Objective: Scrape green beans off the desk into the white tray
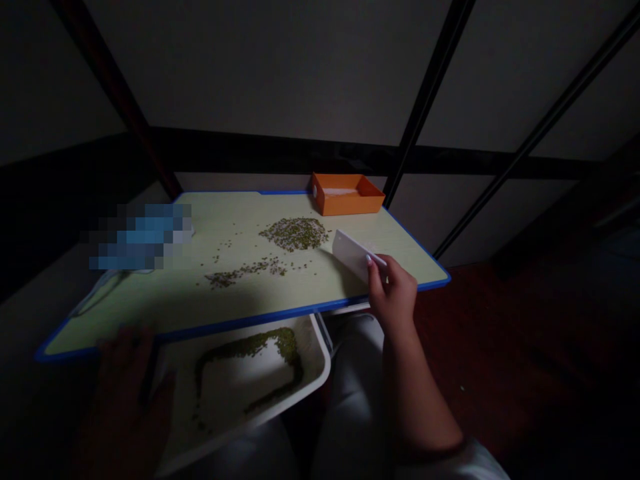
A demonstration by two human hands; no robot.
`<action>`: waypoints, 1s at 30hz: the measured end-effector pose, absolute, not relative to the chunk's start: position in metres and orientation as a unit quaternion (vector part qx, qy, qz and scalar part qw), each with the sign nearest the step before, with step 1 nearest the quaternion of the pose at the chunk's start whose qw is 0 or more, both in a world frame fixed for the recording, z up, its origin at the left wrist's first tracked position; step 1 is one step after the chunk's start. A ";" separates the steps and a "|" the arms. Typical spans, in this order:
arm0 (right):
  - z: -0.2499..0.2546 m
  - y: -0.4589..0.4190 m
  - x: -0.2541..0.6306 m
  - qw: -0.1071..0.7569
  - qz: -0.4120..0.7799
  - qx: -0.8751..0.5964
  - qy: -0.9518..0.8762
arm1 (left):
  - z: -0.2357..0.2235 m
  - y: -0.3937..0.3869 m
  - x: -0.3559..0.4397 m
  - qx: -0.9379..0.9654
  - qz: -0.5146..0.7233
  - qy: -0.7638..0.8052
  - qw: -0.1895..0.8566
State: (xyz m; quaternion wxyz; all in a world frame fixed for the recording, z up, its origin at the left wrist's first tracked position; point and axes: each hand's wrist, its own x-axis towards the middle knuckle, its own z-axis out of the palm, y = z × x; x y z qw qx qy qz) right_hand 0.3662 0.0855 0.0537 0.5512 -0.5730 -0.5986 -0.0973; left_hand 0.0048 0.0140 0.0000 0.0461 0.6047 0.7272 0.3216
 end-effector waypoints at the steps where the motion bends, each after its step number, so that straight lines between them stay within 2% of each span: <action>1: 0.053 0.087 0.368 0.550 -0.108 -0.588 -0.584 | 0.000 0.014 0.005 0.603 0.324 0.727 0.047; 5: 0.052 0.087 0.370 0.561 -0.122 -0.605 -0.552 | -0.004 0.015 0.003 0.610 0.332 0.719 0.035; 9: 0.054 0.084 0.362 0.592 -0.078 -0.550 -0.583 | -0.008 0.013 0.001 0.611 0.338 0.715 0.025; 17: 0.052 0.088 0.342 0.531 -0.091 -0.510 -0.671 | -0.008 0.013 0.002 0.617 0.336 0.712 0.019; 24: 0.048 0.096 0.351 0.499 -0.150 -0.587 -0.620 | 0.004 0.013 0.010 0.592 0.334 0.731 0.063; 30: 0.051 0.098 0.352 0.570 -0.035 -0.528 -0.628 | -0.004 0.013 0.004 0.606 0.340 0.718 0.038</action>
